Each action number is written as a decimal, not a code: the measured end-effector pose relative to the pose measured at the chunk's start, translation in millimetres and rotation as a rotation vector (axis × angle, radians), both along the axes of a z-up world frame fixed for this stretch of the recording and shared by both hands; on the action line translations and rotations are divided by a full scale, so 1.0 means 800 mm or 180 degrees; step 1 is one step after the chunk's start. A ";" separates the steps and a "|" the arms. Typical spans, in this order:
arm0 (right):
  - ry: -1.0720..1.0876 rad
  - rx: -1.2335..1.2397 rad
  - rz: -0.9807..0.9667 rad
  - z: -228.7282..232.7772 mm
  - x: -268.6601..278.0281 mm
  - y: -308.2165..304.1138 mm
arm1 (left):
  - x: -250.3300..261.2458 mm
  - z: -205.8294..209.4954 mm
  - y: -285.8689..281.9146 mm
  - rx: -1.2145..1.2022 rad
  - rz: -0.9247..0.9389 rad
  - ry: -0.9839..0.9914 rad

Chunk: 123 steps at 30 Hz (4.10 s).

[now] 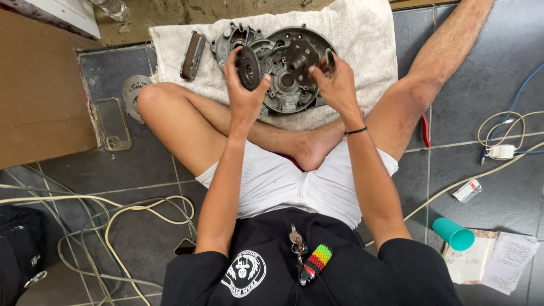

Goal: A person sits on the floor cleaning and inspecting motorcycle engine components, including the clutch assembly and engine casing, using a small tool.

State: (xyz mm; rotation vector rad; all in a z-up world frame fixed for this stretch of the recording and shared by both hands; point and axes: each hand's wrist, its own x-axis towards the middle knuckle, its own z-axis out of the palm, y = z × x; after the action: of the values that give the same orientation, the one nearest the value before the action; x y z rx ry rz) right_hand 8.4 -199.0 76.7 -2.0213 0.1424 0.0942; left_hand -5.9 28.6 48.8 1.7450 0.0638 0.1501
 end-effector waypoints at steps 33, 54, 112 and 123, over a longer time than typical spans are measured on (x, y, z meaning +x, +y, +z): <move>-0.2020 -0.2438 0.1783 -0.098 -0.027 -0.018 | -0.005 0.017 0.023 0.0814 -0.0596 0.0108; -0.0508 -0.1035 0.0576 -0.003 -0.035 -0.042 | 0.024 -0.065 -0.049 0.2574 -0.1421 -0.0439; -0.0197 -0.1602 0.1428 -0.040 0.017 -0.035 | 0.005 -0.057 -0.025 0.1567 -0.1345 -0.0015; -0.0065 -0.1628 0.1950 -0.013 0.016 -0.017 | 0.004 -0.047 -0.024 0.1911 -0.1546 0.0099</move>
State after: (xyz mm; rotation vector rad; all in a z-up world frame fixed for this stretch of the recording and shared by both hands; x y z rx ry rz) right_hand 21.3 -212.4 66.0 -2.5108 -0.5211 0.4610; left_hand -3.0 9.5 11.0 2.3031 -0.4202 -0.2395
